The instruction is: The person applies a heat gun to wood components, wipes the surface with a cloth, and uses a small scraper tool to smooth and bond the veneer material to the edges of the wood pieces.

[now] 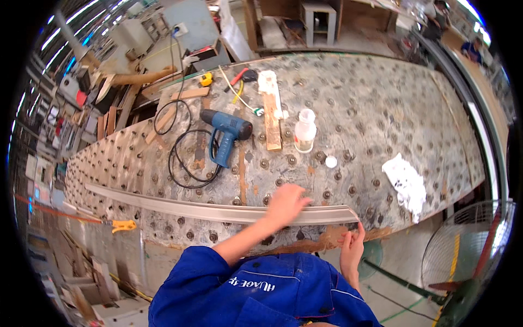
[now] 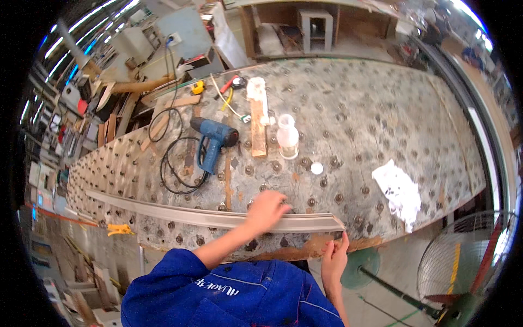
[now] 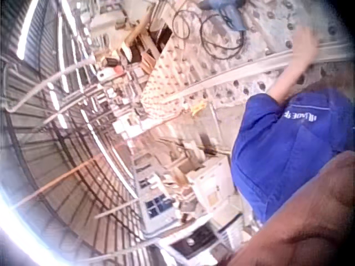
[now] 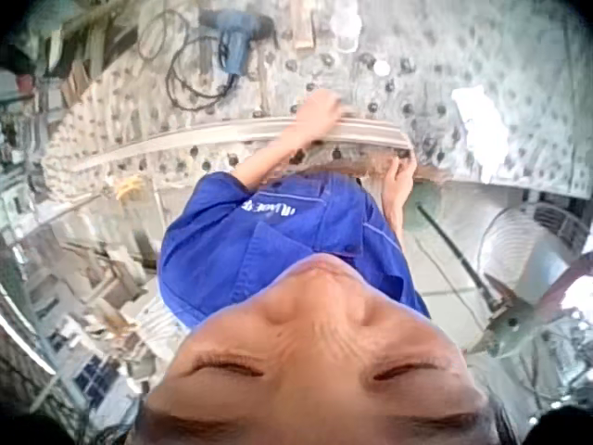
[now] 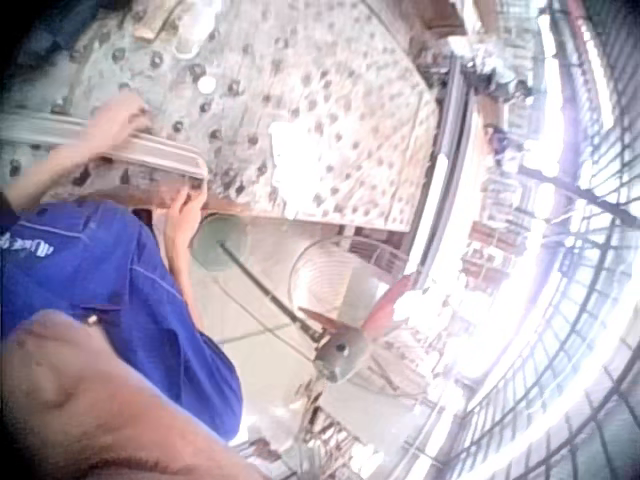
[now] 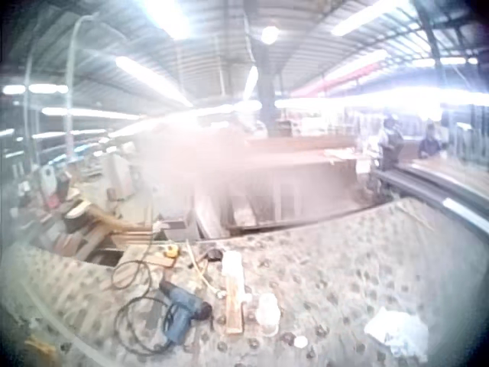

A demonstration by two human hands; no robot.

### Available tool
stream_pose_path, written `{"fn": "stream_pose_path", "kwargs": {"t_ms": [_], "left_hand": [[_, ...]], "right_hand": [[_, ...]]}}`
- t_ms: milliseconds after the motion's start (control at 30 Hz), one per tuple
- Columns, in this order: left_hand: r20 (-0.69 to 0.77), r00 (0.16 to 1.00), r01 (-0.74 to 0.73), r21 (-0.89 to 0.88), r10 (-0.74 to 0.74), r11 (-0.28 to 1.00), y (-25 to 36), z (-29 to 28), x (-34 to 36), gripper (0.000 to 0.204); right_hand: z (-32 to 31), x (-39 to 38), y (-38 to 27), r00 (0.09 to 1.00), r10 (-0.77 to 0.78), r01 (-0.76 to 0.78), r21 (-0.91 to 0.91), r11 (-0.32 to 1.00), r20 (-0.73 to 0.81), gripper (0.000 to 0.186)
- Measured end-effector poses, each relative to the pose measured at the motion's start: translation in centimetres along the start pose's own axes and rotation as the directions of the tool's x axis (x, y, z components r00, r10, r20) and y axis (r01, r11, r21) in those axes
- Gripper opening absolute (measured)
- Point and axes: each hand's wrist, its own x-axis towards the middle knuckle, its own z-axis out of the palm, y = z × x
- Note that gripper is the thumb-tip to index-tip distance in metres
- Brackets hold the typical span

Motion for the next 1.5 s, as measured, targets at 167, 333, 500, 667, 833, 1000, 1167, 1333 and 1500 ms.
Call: {"fn": "stream_pose_path", "kwargs": {"t_ms": [167, 333, 500, 667, 833, 1000, 1167, 1333, 1500], "left_hand": [[-0.497, 0.866, 0.232, 0.294, -0.059, 0.927, -12.4, -7.0, 0.3, 0.036], [-0.375, 0.881, 0.421, 0.347, -0.288, 0.838, -17.0, -10.4, -0.4, 0.052], [-0.471, 0.838, 0.477, 0.389, -0.275, 0.788, -20.8, -8.4, 1.0, 0.053], [-0.367, 0.784, 0.616, 0.356, -0.501, 0.703, -21.9, -8.7, 2.9, 0.057], [-0.387, 0.818, 0.552, 0.323, -0.426, 0.768, -19.8, -13.2, 2.4, 0.043], [-0.342, 0.908, 0.342, 0.270, -0.242, 0.900, -15.8, -15.2, -2.2, 0.042], [-0.324, 0.939, 0.119, -0.013, -0.117, 0.993, -11.7, -15.3, -5.8, 0.045], [-0.087, 0.995, 0.029, -0.290, -0.057, 0.957, -4.3, -17.8, -8.0, 0.052], [0.164, 0.968, -0.110, -0.393, 0.188, 0.913, 0.6, -16.2, -4.9, 0.053]], "right_hand": [[0.5, 0.2, 0.2, 0.993, -0.112, 0.114, -0.127, 0.985, 0.024, 0.045], [1.7, -0.9, 2.3, 0.997, -0.065, 0.062, 0.064, 0.996, 0.031, 0.041], [1.2, -1.2, 3.4, 0.989, -0.081, 0.094, -0.106, 0.990, 0.123, 0.036], [1.4, -2.0, 0.6, 0.982, -0.135, 0.149, -0.107, 0.983, 0.130, 0.030], [2.3, -3.5, -2.4, 0.971, -0.229, 0.237, -0.122, 0.964, 0.072, 0.025], [1.8, -5.3, -2.5, 0.966, -0.260, 0.258, -0.074, 0.963, -0.016, 0.022], [1.2, -5.3, -2.4, 0.912, -0.410, 0.400, -0.265, 0.878, 0.016, 0.023], [1.5, -4.9, -5.9, 0.887, -0.458, 0.462, -0.144, 0.875, 0.065, 0.021], [0.9, -5.3, -6.9, 0.849, -0.509, 0.528, -0.167, 0.833, 0.145, 0.022]]}}
